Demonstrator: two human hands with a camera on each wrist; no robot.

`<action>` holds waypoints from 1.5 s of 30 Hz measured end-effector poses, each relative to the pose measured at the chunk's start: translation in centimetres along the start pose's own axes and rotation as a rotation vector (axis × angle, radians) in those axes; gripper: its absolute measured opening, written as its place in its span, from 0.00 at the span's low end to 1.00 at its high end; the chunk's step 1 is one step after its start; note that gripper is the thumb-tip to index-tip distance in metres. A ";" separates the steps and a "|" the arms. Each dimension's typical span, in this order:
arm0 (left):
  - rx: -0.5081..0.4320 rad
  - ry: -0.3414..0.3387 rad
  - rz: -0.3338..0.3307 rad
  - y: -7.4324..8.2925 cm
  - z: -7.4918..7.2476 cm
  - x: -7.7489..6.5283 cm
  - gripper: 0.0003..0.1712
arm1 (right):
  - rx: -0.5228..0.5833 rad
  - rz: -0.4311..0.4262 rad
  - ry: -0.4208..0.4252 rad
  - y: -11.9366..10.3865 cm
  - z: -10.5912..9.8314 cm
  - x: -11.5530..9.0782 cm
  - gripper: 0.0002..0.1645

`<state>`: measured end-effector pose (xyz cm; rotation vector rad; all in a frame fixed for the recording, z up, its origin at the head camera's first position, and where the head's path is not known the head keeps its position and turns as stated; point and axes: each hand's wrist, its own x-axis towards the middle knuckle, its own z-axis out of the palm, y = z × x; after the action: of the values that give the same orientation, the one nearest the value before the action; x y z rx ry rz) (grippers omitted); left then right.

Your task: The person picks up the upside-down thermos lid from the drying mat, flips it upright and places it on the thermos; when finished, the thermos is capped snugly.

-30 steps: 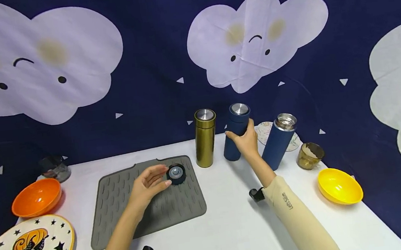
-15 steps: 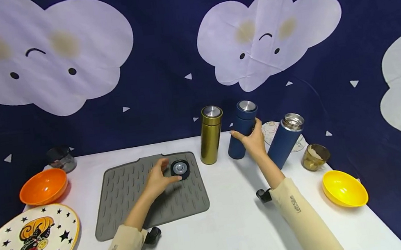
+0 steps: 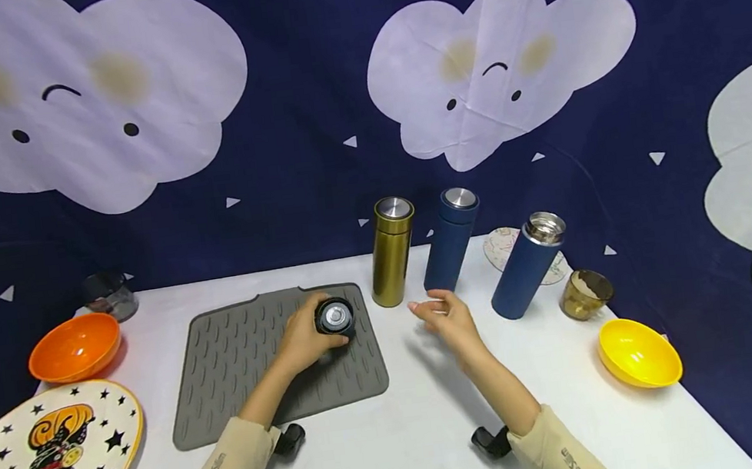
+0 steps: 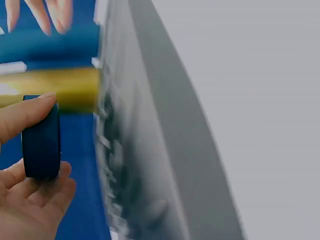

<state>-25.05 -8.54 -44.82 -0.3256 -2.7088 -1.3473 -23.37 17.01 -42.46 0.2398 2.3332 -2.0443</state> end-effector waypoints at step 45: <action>-0.532 -0.255 0.125 4.2 -1.4 -7.3 0.45 | -0.828 -1.497 -0.189 -0.2 3.0 -6.6 0.33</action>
<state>-17.02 -8.22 -42.05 -0.7388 -2.4031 -2.0939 -17.12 13.43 -41.90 -2.0439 3.1518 -0.6945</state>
